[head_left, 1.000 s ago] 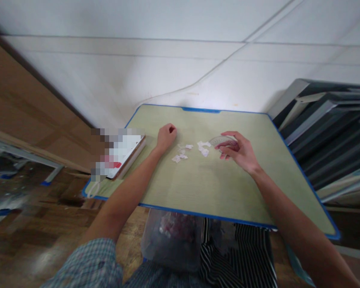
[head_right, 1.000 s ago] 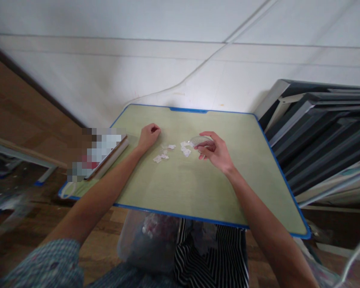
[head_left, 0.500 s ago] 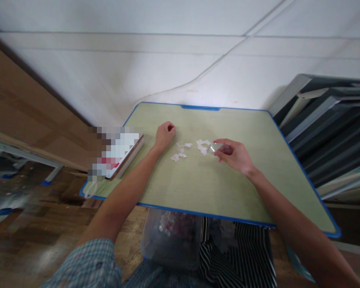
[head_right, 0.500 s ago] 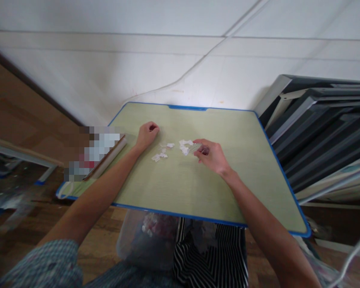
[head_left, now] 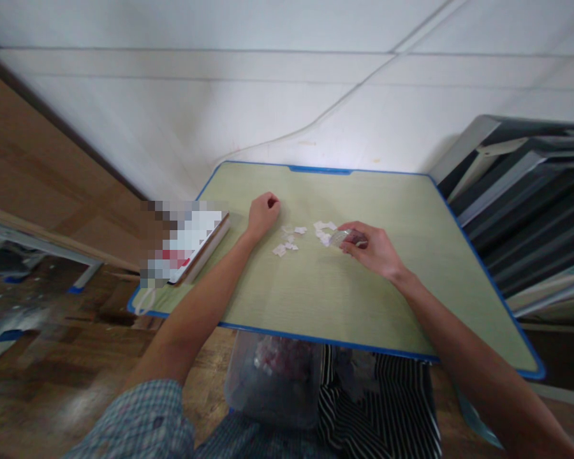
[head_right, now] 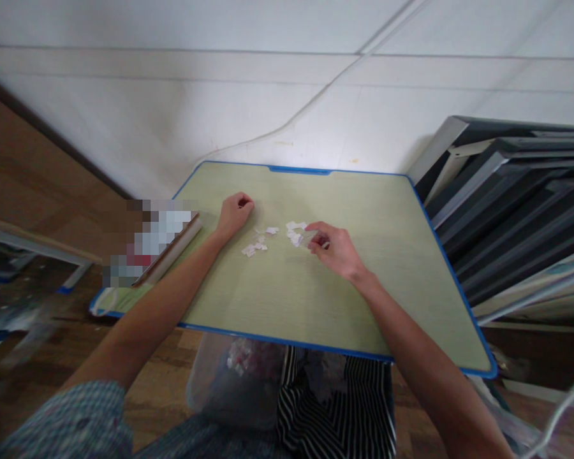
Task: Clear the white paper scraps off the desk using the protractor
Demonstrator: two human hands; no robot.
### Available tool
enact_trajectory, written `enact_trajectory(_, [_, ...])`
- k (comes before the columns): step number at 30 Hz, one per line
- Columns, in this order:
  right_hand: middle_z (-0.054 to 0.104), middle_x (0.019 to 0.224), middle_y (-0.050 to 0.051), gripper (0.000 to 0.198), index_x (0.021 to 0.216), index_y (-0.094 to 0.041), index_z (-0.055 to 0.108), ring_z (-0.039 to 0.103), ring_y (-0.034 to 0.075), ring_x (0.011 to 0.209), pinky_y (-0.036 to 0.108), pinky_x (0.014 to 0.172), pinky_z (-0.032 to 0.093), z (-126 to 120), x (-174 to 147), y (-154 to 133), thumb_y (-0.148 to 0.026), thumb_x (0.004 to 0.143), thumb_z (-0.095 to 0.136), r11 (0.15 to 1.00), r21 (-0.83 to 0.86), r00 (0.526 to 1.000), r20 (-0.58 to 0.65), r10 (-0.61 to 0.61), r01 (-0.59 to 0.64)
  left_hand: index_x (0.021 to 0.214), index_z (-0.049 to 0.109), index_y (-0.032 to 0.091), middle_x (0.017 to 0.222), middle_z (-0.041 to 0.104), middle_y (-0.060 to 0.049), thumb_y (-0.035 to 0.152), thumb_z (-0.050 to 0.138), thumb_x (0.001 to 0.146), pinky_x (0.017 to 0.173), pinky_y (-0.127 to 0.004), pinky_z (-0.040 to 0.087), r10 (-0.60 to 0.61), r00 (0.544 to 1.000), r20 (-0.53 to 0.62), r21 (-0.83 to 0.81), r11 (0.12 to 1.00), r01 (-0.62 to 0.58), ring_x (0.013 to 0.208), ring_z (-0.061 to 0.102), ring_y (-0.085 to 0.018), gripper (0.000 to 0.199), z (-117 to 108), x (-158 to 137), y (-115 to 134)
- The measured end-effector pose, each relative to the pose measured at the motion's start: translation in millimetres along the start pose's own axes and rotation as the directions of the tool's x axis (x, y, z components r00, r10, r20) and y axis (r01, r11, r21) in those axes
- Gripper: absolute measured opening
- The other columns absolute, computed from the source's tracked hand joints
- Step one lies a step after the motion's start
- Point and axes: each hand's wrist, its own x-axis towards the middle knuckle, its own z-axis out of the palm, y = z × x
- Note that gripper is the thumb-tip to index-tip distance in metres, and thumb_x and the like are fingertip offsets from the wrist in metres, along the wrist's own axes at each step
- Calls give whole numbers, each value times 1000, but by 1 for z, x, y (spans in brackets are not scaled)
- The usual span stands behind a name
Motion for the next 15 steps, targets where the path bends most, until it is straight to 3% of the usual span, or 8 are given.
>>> enact_trajectory(7, [59,59,0,29,95,-13,60,54,11,51,24,51,46,-4,0,-2,-17,66,55,998,-59,999,35,-7,9,65,53,17,68,60,-2,20,42,70,68,-26,40,-7,1000,9,11,1000,7,67,51,-13,13,0,0,1])
enact_trajectory(15, [58,61,1,28,92,-12,62,53,11,51,24,50,45,-21,-3,-13,-17,65,58,997,-82,982,190,16,0,66,55,16,70,61,-3,19,43,71,69,-26,39,-5,1000,7,9,1000,5,67,51,-13,13,0,0,1])
